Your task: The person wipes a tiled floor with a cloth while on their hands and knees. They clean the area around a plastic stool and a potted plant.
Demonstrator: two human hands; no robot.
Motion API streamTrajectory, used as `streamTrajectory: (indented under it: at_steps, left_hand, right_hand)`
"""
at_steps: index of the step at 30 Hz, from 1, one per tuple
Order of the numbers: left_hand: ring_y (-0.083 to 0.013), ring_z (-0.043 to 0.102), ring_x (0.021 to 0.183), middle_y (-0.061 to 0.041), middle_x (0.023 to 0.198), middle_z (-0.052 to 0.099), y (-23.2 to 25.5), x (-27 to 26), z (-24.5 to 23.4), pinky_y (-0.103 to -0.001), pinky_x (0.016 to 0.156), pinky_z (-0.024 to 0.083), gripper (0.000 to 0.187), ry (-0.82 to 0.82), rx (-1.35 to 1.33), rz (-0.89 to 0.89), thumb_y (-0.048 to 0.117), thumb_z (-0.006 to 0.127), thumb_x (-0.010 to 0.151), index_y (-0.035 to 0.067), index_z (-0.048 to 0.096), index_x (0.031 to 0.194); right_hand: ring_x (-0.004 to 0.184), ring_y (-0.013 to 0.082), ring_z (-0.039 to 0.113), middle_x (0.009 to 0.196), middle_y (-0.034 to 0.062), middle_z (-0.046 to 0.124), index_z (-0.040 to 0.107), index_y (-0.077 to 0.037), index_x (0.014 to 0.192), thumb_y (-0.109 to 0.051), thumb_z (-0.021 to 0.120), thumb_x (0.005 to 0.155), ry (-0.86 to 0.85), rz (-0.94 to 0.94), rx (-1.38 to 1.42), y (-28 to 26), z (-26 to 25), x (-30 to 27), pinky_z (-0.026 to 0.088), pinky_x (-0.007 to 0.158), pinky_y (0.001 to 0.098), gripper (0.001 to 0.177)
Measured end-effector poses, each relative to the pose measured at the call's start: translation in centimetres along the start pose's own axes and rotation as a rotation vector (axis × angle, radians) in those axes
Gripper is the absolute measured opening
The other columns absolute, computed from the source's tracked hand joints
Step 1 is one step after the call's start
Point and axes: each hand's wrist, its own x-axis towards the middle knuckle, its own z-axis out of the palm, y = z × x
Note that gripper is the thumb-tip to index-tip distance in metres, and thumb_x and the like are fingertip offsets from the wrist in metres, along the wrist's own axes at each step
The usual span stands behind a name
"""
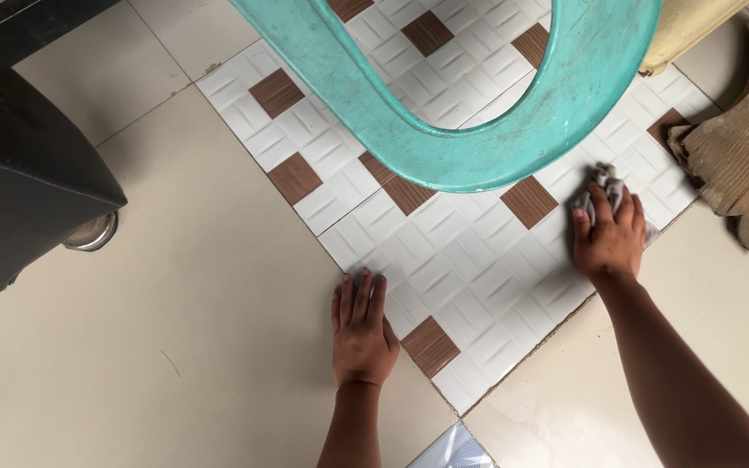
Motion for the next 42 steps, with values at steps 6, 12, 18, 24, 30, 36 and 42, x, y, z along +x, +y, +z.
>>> streamTrajectory:
  at_steps: [6, 12, 18, 24, 30, 36, 42]
  left_hand:
    - [-0.0313, 0.027, 0.153, -0.005, 0.161, 0.038, 0.1, 0.0, -0.1, -0.052, 0.124, 0.024, 0.059, -0.020, 0.018, -0.003, 0.008, 0.054, 0.091, 0.016, 0.048, 0.149]
    - [-0.0307, 0.028, 0.153, -0.004, 0.161, 0.040, 0.1, 0.0, 0.2, -0.051, 0.125, 0.024, 0.057, -0.002, 0.002, -0.003, 0.008, 0.054, 0.092, 0.016, 0.049, 0.148]
    - [-0.0308, 0.028, 0.152, -0.005, 0.161, 0.040, 0.1, -0.1, -0.1, -0.051, 0.125, 0.023, 0.059, -0.039, 0.022, -0.010, 0.007, 0.054, 0.091, 0.016, 0.048, 0.149]
    - [-0.0304, 0.027, 0.154, -0.004, 0.162, 0.038, 0.1, -0.1, 0.1, -0.050, 0.126, 0.022, 0.056, -0.035, 0.030, -0.008, 0.009, 0.054, 0.094, 0.016, 0.048, 0.149]
    - [-0.0307, 0.026, 0.153, -0.005, 0.163, 0.036, 0.2, -0.1, 0.0, -0.051, 0.126, 0.021, 0.057, -0.054, 0.033, -0.007, 0.009, 0.054, 0.093, 0.016, 0.047, 0.149]
    - [-0.0311, 0.026, 0.154, -0.005, 0.164, 0.036, -0.1, -0.1, 0.2, -0.051, 0.126, 0.018, 0.056, -0.046, 0.048, 0.006, 0.011, 0.053, 0.094, 0.016, 0.047, 0.150]
    - [-0.0321, 0.027, 0.153, -0.006, 0.161, 0.040, -0.3, -0.1, 0.6, -0.051, 0.125, 0.018, 0.056, -0.061, 0.013, -0.014, 0.011, 0.054, 0.092, 0.016, 0.050, 0.147]
  right_hand:
    - [0.153, 0.0437, 0.026, 0.162, 0.0294, 0.034, 0.043, -0.006, 0.155, -0.036, 0.051, 0.102, 0.015, -0.137, -0.159, -4.5, 2.4, -9.7, 0.023, 0.122, 0.0611, 0.061]
    - [0.147, 0.0440, 0.031, 0.160, 0.0174, 0.031, 0.048, -0.024, 0.148, -0.050, 0.053, 0.096, -0.245, -0.687, -0.008, -11.4, 2.4, -16.1, 0.024, 0.118, 0.0597, 0.058]
    - [0.150, 0.0406, 0.027, 0.163, 0.0223, 0.025, 0.037, -0.028, 0.156, -0.056, 0.040, 0.100, -0.186, -0.398, -0.306, -0.1, 0.3, -8.4, 0.027, 0.116, 0.0652, 0.063]
    - [0.153, 0.0485, 0.019, 0.166, 0.0267, 0.023, 0.034, -0.029, 0.162, -0.056, 0.038, 0.106, -0.054, 0.098, -0.114, 9.4, -1.6, -5.8, 0.023, 0.121, 0.0605, 0.062]
    - [0.150, 0.0476, 0.023, 0.164, 0.0291, 0.027, 0.042, -0.021, 0.159, -0.049, 0.049, 0.106, 0.105, 0.268, -0.109, 5.3, 2.2, -14.3, 0.019, 0.121, 0.0588, 0.061]
    - [0.151, 0.0388, 0.022, 0.163, 0.0200, 0.027, 0.039, -0.019, 0.157, -0.049, 0.045, 0.101, -0.056, -0.117, -0.163, -11.0, 4.0, -20.0, 0.016, 0.122, 0.0540, 0.064]
    - [0.155, 0.0334, 0.017, 0.168, 0.0081, 0.021, 0.038, -0.027, 0.154, -0.052, 0.040, 0.102, -0.349, -0.218, -0.019, -20.0, 0.3, -21.5, 0.012, 0.127, 0.0481, 0.058]
